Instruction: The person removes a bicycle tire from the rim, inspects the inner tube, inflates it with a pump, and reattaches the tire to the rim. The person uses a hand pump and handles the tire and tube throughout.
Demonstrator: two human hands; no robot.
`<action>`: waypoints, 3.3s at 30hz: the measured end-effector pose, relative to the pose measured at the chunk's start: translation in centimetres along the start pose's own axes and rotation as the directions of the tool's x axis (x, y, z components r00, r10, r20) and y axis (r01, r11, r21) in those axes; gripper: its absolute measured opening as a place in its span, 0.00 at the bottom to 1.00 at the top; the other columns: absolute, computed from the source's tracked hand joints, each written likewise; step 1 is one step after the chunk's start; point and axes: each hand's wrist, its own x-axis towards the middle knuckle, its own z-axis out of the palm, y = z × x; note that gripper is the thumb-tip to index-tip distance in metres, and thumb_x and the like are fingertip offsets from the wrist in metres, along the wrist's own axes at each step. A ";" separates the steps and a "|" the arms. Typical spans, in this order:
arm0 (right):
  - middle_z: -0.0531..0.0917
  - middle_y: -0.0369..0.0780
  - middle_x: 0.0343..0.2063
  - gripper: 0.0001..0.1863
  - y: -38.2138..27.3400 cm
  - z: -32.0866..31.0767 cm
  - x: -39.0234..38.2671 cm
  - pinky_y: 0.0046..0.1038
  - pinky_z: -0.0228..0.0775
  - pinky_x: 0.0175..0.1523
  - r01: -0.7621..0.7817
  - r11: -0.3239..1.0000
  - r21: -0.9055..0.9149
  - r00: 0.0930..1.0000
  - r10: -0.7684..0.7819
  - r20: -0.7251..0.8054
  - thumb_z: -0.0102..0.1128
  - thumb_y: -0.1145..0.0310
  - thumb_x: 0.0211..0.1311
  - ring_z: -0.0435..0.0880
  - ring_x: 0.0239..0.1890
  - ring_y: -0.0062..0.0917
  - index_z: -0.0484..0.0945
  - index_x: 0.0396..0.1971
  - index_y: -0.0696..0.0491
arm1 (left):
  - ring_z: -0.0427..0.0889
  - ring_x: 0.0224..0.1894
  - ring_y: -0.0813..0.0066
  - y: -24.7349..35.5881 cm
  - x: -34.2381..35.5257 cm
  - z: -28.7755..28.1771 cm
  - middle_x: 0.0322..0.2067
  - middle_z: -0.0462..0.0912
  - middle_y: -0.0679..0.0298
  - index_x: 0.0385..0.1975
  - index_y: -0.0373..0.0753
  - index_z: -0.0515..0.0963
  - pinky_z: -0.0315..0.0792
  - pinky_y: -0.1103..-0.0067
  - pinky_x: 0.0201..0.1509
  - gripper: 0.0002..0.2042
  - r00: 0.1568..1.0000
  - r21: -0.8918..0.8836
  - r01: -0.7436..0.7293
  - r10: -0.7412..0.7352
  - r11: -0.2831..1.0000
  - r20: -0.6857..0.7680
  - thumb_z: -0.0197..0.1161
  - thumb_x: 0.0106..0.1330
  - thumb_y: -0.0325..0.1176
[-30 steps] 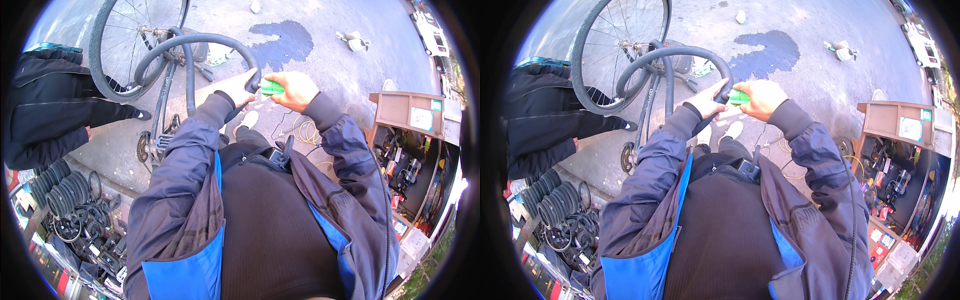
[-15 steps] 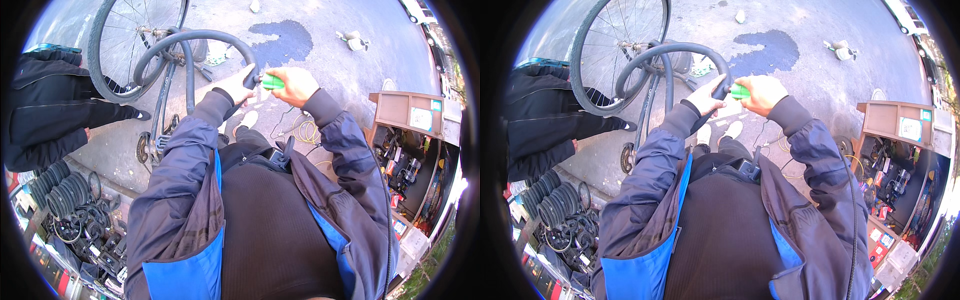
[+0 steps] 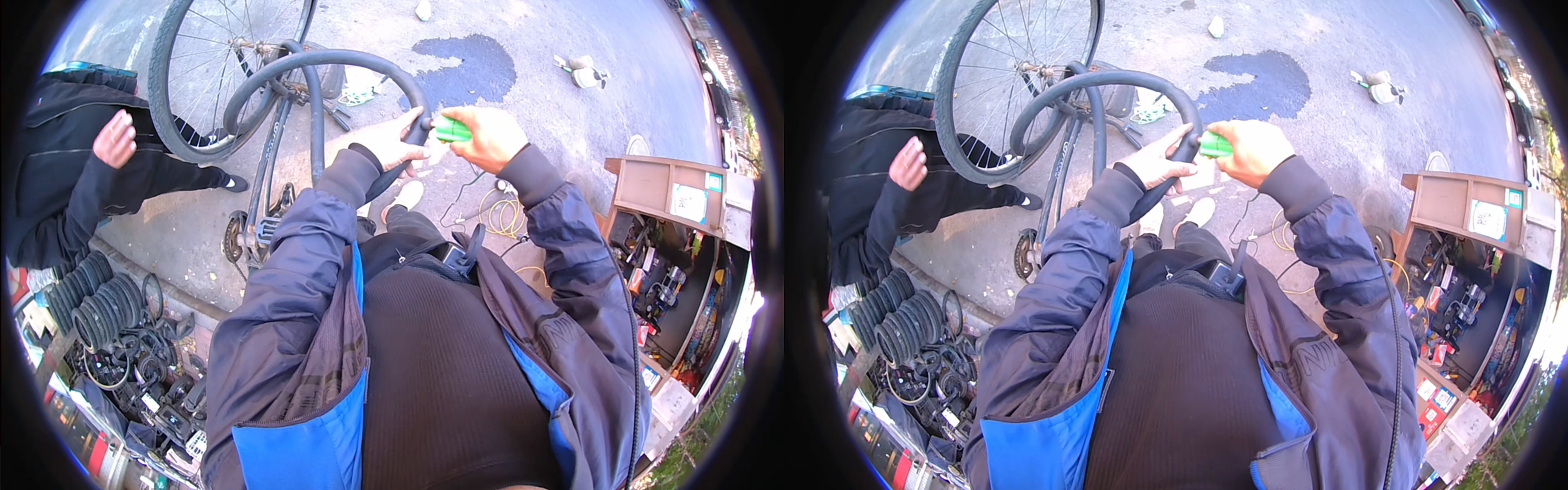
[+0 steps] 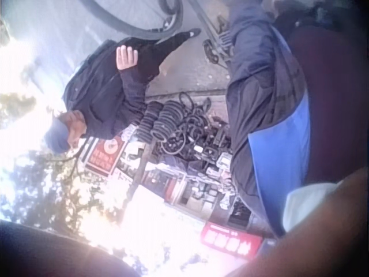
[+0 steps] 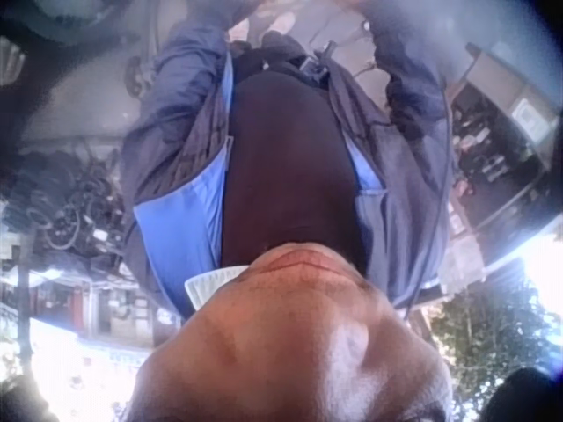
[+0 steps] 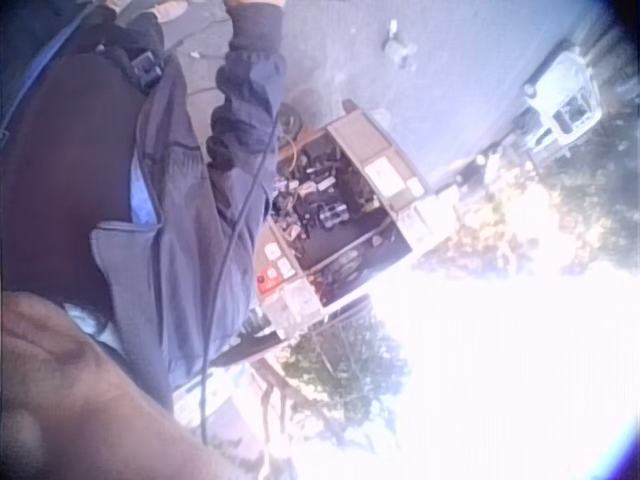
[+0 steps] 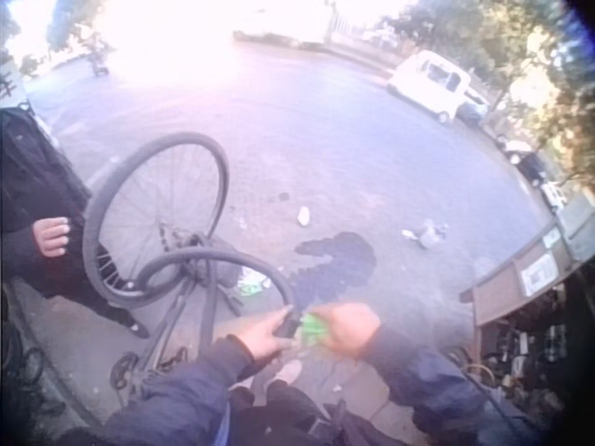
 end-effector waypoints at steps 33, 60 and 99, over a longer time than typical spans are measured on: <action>0.87 0.50 0.40 0.24 0.0 -0.1 0.9 0.43 0.78 0.53 0.033 0.999 -0.020 0.997 -0.032 0.076 0.66 0.63 0.54 0.86 0.44 0.46 0.82 0.53 0.54 | 0.81 0.29 0.73 -1.2 1.0 -0.6 0.53 0.78 0.56 0.80 0.46 0.46 0.81 0.77 0.34 0.46 0.997 -0.131 -0.080 0.079 0.988 -0.018 0.61 0.62 0.16; 0.87 0.51 0.39 0.22 -0.3 -0.7 0.7 0.42 0.79 0.52 0.033 0.995 -0.098 0.998 -0.028 0.048 0.64 0.64 0.55 0.87 0.43 0.46 0.83 0.51 0.54 | 0.81 0.31 0.75 -0.5 0.5 0.8 0.52 0.79 0.56 0.80 0.45 0.49 0.80 0.77 0.33 0.45 0.993 0.006 -0.080 0.080 0.997 -0.082 0.62 0.62 0.17; 0.87 0.50 0.42 0.26 0.7 0.1 -0.3 0.41 0.79 0.54 -0.039 0.999 0.010 0.999 0.040 -0.033 0.67 0.63 0.54 0.87 0.46 0.46 0.82 0.54 0.54 | 0.81 0.28 0.72 -1.1 0.5 -0.3 0.51 0.79 0.53 0.80 0.46 0.45 0.79 0.78 0.31 0.47 0.997 -0.222 -0.073 0.071 0.972 -0.015 0.63 0.63 0.17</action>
